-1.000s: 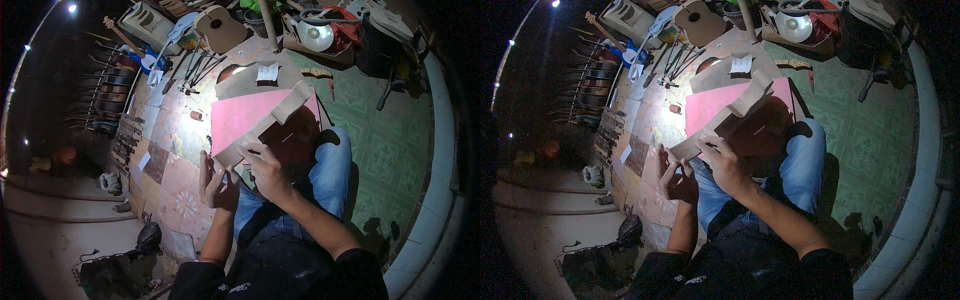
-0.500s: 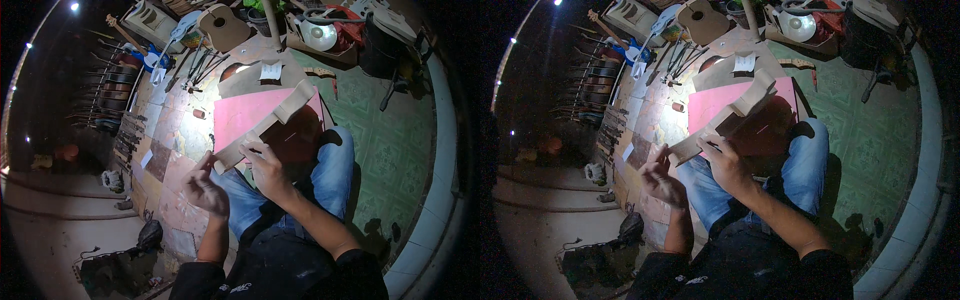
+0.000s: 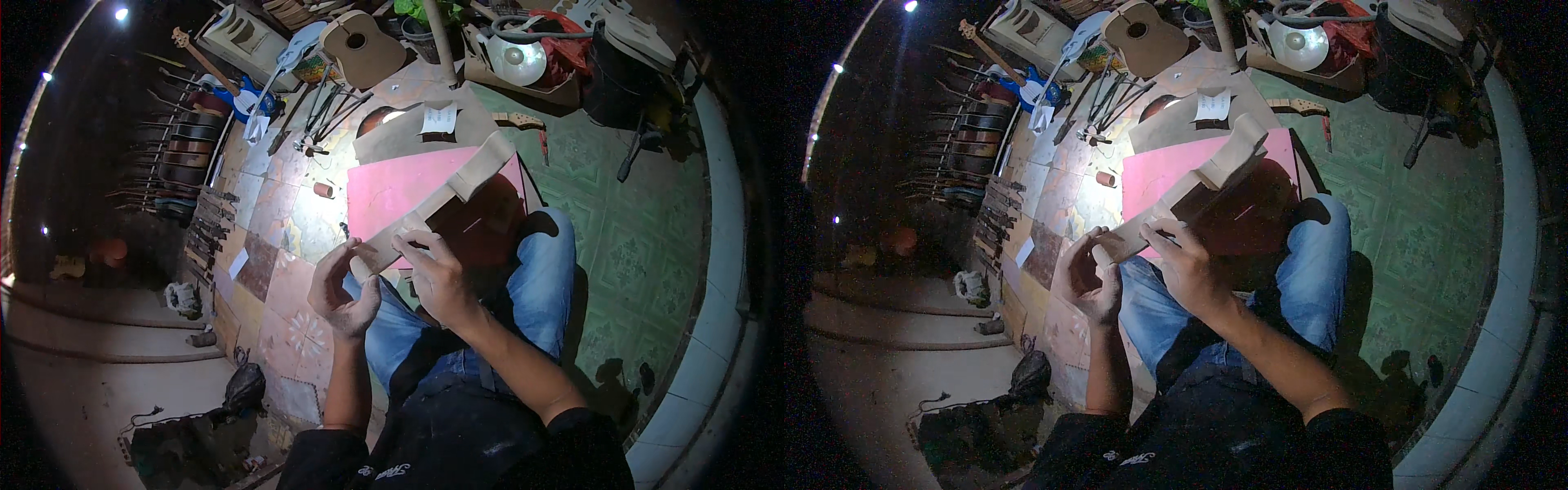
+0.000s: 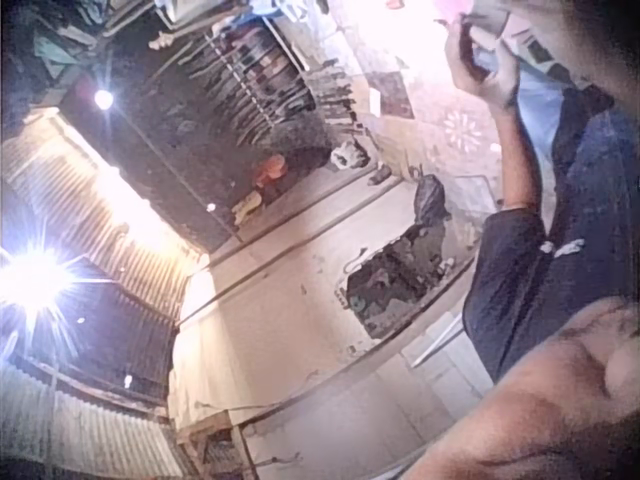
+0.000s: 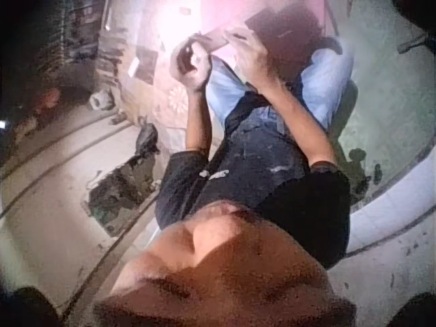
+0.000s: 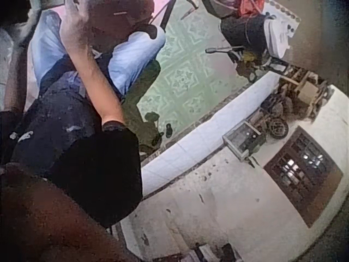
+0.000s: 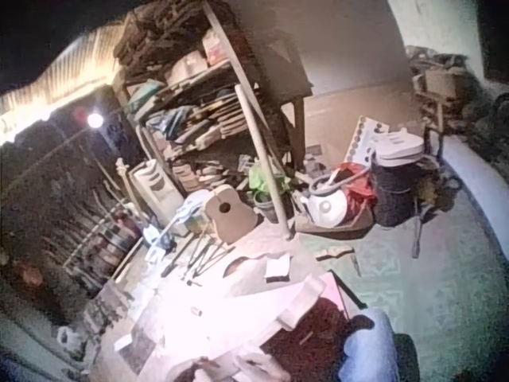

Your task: The person sands the sides and surface of a wooden guitar body using a sanding block by hand while seated at a workbench.

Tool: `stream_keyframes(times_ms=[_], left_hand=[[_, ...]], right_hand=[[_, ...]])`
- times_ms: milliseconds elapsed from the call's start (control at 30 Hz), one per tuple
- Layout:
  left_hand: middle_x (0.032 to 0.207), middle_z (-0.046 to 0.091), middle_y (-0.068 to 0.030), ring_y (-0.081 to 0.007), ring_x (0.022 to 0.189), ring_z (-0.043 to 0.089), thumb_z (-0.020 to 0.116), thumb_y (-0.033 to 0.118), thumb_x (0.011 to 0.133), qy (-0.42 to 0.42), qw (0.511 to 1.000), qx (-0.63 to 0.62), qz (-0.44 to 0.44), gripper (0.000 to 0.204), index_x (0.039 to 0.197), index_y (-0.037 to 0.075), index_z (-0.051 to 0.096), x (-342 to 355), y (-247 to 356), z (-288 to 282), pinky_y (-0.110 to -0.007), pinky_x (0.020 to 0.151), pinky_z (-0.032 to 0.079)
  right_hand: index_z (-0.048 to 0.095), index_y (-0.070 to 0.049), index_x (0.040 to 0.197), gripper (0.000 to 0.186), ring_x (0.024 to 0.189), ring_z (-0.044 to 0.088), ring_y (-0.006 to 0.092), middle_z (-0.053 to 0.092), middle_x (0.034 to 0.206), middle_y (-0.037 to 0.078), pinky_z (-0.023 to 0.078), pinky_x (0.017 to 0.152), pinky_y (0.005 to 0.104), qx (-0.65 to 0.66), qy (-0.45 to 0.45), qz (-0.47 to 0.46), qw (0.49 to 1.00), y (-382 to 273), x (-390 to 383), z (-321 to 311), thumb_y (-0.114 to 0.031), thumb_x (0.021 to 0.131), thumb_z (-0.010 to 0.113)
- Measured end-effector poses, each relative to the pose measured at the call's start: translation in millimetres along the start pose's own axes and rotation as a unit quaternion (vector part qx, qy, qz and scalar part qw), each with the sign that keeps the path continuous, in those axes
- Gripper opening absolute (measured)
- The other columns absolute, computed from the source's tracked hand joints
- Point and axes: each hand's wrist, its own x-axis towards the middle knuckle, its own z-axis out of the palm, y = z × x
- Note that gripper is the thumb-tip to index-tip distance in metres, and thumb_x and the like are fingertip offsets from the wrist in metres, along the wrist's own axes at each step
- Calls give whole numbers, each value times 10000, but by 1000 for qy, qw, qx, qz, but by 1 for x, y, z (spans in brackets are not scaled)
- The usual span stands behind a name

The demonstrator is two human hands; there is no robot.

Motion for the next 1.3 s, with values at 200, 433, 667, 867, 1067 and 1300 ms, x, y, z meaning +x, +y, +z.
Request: stream_keyframes(times_ms=[200,433,667,867,1067,1300], left_hand=[[1182,640,-249,-317,1103,655,750,40,788,38,998,51,26,522,1252,-79,542,-5,0,5,-409,951,543],[1185,659,-233,-305,1102,657,827,119,781,-49,998,43,-14,561,1245,-70,574,-3,20,11,-386,944,532],[1203,659,-238,-319,1120,650,861,132,741,-56,998,2,-12,587,1237,-45,603,-13,17,5,-392,947,527],[1199,660,-237,-318,1125,648,893,125,691,-47,998,-16,-30,616,1222,-17,615,-14,21,10,-399,940,531],[1200,659,-240,-317,1115,653,900,145,678,-71,997,21,-22,630,1220,-2,614,-11,25,11,-397,931,543],[1193,662,-243,-325,1090,666,899,147,675,-56,998,-9,-32,622,1213,5,620,-10,23,9,-396,923,547]], right_hand=[[633,19,1228,504,1055,620,335,607,1156,179,513,909,377,11,-8,5,1000,-4,0,-2,138,743,570],[658,3,1205,422,1067,637,337,652,1139,181,511,925,388,-38,14,38,998,-25,-7,-29,116,815,544],[659,-5,1225,399,1098,651,312,656,1183,197,501,960,367,64,-35,67,995,-42,-9,-34,80,847,566],[637,2,1259,449,1134,627,345,640,1211,221,487,971,392,9,-38,47,998,-30,-8,-29,90,825,565],[639,24,1237,413,1119,632,329,649,1214,211,478,965,383,25,-63,58,996,-31,-10,-38,66,834,562],[656,26,1206,360,1155,631,313,662,1224,189,473,952,387,136,-72,84,985,-48,-12,-40,45,863,547]])
